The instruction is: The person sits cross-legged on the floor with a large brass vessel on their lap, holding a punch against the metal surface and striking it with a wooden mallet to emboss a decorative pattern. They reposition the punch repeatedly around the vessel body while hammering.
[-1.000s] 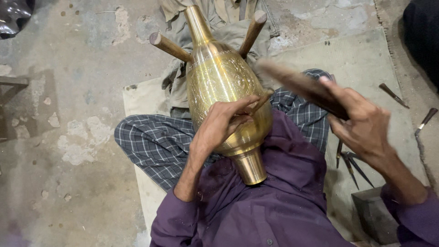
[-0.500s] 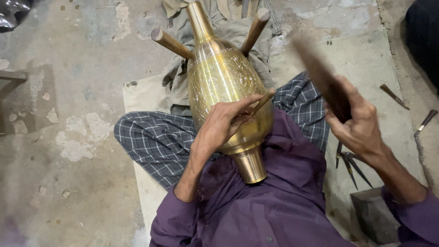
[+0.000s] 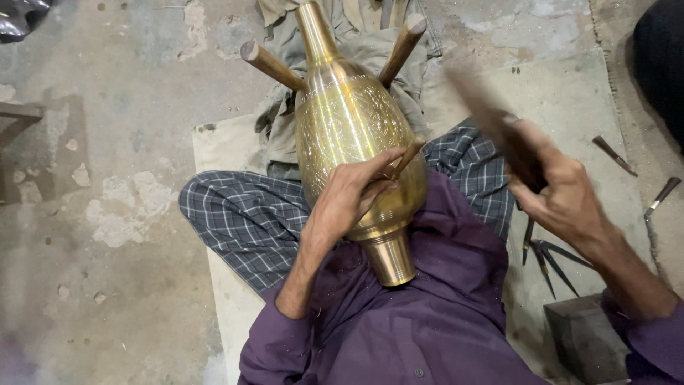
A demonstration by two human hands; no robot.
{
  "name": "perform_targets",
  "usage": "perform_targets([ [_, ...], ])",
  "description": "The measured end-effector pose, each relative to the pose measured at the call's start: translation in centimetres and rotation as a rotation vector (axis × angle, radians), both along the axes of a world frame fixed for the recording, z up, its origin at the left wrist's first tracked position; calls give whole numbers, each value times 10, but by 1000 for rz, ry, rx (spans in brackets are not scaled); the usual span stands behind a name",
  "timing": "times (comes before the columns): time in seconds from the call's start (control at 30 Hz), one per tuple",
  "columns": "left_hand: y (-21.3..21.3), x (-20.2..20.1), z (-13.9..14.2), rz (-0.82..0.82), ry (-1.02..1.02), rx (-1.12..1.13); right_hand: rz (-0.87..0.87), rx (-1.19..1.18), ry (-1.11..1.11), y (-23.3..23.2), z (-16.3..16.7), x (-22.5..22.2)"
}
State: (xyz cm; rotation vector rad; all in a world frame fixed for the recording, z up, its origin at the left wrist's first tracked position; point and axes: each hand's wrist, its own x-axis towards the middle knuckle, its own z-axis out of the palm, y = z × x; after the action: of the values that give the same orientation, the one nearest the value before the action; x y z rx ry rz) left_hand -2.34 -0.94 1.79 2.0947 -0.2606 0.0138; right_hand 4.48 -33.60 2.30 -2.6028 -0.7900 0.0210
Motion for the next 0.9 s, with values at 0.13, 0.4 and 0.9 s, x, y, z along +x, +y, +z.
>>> perform_targets([
  [0.13, -1, -4, -2, 42, 1, -5, -96, -193, -69, 0, 5, 3],
  [0.4, -5, -15, -9, 118, -7, -100, 29, 57, -117, 2, 23, 7],
  [0.9, -8, -21, -35, 246, -36, -147, 113, -440, -308, -3, 31, 18],
])
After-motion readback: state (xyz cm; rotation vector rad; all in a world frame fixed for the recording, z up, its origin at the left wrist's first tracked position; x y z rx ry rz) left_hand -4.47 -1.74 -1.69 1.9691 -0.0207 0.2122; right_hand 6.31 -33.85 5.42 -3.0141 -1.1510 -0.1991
